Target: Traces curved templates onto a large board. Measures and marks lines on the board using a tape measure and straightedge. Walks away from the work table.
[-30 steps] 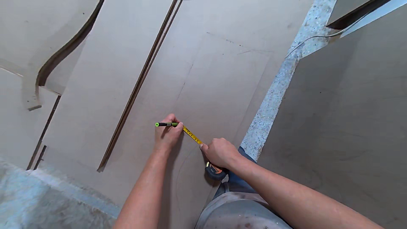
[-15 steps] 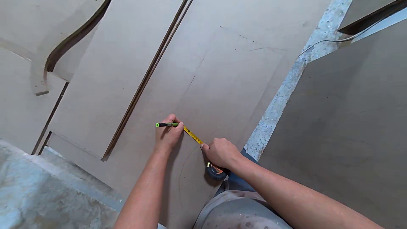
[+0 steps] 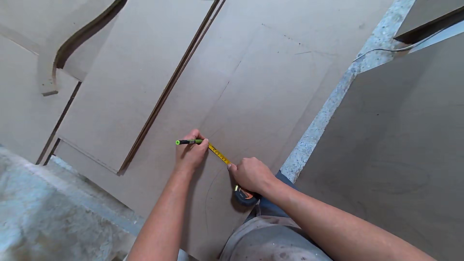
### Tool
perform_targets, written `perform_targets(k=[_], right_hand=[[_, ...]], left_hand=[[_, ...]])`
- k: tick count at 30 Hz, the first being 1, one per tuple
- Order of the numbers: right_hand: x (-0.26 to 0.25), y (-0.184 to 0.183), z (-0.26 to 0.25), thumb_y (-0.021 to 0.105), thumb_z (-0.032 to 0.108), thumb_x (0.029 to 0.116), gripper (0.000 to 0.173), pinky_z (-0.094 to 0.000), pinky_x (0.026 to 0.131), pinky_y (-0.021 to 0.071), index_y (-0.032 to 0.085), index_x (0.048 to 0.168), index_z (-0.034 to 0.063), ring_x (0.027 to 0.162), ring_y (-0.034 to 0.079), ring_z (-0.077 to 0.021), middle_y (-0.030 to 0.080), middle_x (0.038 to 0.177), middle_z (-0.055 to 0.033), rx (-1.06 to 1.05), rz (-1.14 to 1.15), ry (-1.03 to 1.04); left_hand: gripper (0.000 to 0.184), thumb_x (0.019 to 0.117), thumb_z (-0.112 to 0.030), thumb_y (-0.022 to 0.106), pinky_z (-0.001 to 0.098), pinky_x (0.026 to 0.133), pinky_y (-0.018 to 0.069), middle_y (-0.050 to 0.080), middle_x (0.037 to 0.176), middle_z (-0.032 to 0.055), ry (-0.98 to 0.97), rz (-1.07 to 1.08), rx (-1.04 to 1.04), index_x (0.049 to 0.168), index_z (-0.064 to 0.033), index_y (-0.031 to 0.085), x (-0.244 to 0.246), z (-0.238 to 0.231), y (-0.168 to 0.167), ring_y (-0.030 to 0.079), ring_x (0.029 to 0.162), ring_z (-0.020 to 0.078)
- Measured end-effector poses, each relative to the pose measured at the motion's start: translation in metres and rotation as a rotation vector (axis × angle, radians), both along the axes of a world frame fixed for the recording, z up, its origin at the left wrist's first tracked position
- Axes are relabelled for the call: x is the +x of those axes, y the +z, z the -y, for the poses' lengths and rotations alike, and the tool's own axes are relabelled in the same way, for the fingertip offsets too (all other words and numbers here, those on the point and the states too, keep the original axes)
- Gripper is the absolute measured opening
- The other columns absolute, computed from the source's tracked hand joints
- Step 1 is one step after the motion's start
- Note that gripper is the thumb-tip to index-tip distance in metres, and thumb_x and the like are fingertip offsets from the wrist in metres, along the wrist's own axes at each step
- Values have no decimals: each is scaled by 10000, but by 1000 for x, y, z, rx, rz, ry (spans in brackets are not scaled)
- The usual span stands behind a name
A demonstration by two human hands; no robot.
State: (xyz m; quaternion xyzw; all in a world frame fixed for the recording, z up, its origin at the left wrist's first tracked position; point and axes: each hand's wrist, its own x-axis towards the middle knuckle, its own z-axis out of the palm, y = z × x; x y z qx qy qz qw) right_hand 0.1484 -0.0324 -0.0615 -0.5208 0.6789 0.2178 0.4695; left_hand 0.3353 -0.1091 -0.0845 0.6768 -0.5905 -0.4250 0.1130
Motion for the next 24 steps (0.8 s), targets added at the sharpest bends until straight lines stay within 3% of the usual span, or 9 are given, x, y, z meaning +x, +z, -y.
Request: perform_targets(k=[24], right_hand=[[22,2,-8,315,588,1058,659,-500,611,529,616,668,151,744,682,-256,652,726,-68,3,4,128]], left_hand=[[119,964,-232,696,404,608,565,697,728,2,124,-10,8,882,-147,681,32,-34,1,670,632,144]])
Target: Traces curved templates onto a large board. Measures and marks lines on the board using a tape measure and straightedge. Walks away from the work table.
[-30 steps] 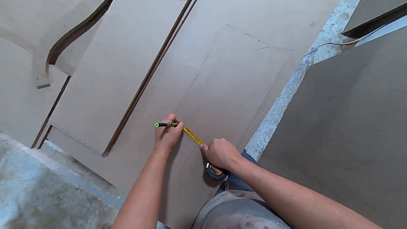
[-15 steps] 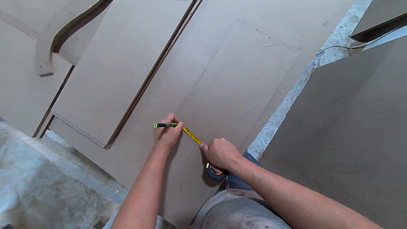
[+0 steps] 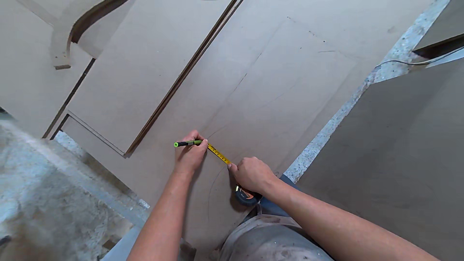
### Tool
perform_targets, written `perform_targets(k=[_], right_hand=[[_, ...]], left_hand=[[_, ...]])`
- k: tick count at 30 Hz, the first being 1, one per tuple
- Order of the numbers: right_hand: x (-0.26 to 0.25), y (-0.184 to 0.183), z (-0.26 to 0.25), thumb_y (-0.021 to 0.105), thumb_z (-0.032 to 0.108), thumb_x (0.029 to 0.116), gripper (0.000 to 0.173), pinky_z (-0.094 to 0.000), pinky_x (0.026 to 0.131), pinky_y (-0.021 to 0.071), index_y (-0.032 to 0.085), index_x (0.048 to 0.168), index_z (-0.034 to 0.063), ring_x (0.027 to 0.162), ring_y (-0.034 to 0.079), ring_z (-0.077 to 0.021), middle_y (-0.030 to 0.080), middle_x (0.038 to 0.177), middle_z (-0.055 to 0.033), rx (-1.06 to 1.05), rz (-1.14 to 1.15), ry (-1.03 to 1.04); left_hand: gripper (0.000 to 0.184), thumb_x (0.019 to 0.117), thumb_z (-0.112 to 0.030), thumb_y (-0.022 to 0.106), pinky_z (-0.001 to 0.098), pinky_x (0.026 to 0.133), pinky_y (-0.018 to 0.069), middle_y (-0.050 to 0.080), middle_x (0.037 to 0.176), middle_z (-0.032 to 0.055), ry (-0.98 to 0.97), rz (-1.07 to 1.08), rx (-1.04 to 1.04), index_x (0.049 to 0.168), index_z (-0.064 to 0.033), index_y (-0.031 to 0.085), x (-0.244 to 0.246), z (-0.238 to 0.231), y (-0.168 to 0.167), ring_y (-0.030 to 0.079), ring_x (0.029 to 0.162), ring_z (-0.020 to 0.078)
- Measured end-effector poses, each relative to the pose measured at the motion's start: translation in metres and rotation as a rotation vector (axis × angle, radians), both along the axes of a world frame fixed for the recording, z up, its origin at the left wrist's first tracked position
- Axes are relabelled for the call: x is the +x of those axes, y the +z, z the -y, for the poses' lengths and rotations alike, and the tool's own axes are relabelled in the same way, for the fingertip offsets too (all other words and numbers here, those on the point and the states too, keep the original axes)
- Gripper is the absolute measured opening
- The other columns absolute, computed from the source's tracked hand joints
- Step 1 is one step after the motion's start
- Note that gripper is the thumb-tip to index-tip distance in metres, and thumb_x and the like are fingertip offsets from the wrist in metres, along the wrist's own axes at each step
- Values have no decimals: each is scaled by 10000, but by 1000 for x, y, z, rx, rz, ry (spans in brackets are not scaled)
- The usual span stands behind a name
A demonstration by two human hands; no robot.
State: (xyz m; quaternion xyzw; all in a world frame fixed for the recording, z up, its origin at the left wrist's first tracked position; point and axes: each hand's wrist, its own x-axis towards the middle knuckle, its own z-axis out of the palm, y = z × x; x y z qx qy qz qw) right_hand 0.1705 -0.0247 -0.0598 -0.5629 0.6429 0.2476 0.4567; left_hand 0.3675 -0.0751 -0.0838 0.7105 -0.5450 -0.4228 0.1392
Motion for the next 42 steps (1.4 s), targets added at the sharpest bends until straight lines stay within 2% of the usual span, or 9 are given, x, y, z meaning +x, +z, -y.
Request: perform_targets(k=[13,19,29,42], right_hand=[[13,1,-6,328,579,1057,644,-495,608,525,612,668,151,743,683,-256,652,722,-72,8,-8,65],[20,1,-10,319,588,1056,651,-507,605,529,616,679,149,744,687,-262,654,723,-74,5,-9,106],[29,1,-17,312,589,1055,652,-497,597,522,607,667,155,737,683,-259,651,718,-68,-4,-8,172],[40,2,-24,318,581,1057,643,-495,599,526,613,674,158,739,686,-255,655,722,-64,9,-12,239]], left_hand=[[109,968,-227,693,387,606,576,700,719,-2,92,-5,16,889,-153,684,15,-22,1,676,627,137],[114,965,-236,693,421,636,578,696,732,10,108,19,25,893,-148,683,23,-31,3,680,650,154],[110,967,-213,704,374,600,586,698,713,2,185,-20,8,885,-145,678,35,-52,1,678,617,132],[106,976,-226,700,379,612,592,704,732,-2,261,-27,31,904,-152,680,47,-75,-1,684,635,141]])
